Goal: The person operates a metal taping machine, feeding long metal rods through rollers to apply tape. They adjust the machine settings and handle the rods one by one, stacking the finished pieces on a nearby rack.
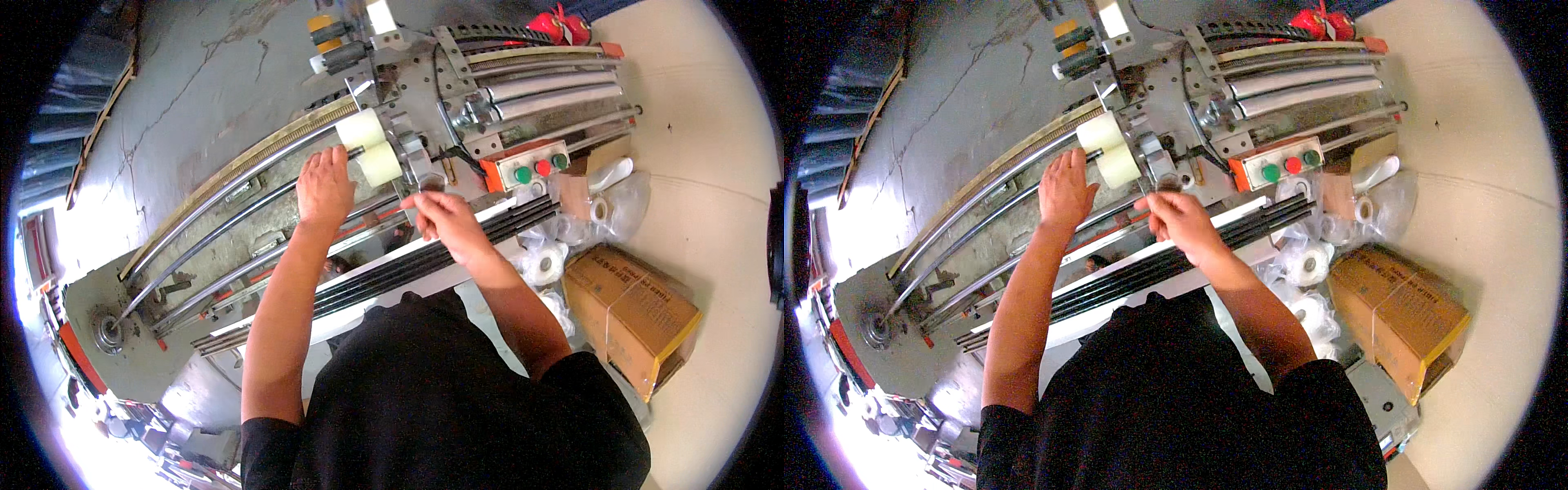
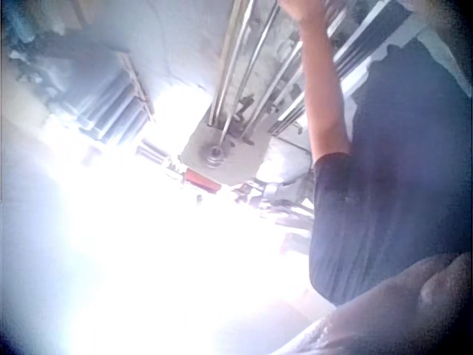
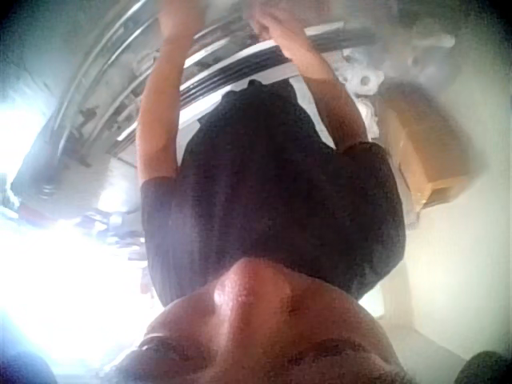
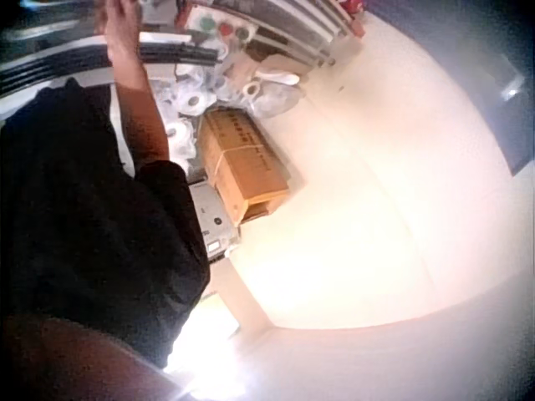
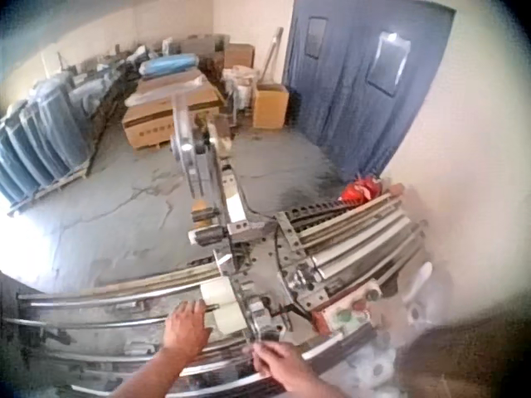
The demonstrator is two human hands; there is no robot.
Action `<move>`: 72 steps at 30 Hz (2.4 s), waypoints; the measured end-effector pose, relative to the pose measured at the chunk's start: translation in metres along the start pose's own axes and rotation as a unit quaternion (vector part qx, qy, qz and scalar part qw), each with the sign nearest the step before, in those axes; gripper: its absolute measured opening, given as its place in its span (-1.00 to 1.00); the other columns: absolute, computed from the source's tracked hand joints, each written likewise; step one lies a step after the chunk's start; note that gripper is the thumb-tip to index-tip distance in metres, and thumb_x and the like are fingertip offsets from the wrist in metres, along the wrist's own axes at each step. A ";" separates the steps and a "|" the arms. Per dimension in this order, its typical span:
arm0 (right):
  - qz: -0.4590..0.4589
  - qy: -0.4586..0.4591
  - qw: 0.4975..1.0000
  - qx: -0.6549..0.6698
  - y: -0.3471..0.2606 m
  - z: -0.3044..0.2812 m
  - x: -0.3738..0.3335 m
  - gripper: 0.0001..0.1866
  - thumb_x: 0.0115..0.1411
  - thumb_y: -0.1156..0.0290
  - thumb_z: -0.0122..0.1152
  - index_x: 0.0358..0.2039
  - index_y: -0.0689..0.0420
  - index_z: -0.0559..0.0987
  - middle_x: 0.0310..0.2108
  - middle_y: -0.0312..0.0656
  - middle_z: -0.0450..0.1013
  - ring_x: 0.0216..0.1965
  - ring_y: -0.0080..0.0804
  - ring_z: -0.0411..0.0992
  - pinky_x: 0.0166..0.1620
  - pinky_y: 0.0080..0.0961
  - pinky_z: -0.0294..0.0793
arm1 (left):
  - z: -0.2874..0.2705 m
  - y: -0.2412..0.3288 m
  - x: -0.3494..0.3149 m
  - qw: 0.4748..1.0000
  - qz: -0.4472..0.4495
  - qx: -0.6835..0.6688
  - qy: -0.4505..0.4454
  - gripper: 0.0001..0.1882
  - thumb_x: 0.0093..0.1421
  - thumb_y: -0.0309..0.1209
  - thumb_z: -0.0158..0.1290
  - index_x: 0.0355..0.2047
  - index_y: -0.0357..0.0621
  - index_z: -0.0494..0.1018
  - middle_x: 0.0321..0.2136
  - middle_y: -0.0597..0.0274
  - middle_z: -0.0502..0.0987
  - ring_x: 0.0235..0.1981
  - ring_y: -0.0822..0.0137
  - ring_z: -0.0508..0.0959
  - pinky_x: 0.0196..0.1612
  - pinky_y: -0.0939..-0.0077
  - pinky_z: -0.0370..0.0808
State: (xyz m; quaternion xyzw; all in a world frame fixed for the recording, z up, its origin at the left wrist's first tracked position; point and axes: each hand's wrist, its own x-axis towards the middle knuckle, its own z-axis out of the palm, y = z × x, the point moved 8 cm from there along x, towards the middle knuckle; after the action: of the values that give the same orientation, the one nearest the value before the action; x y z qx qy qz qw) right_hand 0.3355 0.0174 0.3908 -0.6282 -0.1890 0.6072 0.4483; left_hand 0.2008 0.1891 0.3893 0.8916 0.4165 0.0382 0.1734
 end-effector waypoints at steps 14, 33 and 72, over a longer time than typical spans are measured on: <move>0.087 0.246 0.963 -0.061 0.281 -0.258 -0.130 -0.67 0.41 0.26 0.02 -0.22 0.22 0.66 -0.44 -0.28 0.51 -0.42 -0.47 0.50 -0.35 -0.50 0.56 | 0.003 0.007 0.006 0.999 -0.012 0.047 -0.011 -0.34 0.08 -0.30 0.40 0.12 -0.21 0.34 0.01 -0.03 0.55 0.15 -0.09 0.49 0.23 0.06 0.43; -0.241 0.230 0.922 0.199 0.238 -0.397 0.077 -0.48 0.45 0.11 0.20 0.28 0.12 0.44 0.08 -0.15 0.56 0.07 -0.38 0.56 0.18 -0.40 0.56 | 0.169 0.159 -0.327 0.920 0.185 -0.308 -0.156 -0.65 0.04 -0.57 0.36 -0.14 -0.15 0.57 -0.14 0.05 0.67 -0.14 0.05 0.68 -0.03 0.17 0.60; -0.556 0.470 0.657 -0.195 0.220 -0.390 0.070 -0.72 0.18 0.29 0.42 -0.15 0.06 0.59 -0.39 -0.09 0.55 -0.27 -0.08 0.61 -0.23 -0.12 0.63 | 0.323 0.185 0.023 0.958 0.145 -0.050 0.241 -0.63 0.37 -0.18 0.23 -0.04 -0.25 0.56 -0.20 0.13 0.66 -0.18 0.36 0.60 -0.05 0.36 0.53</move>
State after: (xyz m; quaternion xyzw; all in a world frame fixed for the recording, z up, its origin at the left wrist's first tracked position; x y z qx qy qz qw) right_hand 0.6446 -0.1739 0.1207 -0.6805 -0.3809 -0.1823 0.5988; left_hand 0.4196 0.0073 0.1484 0.8969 0.3093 0.2980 0.1051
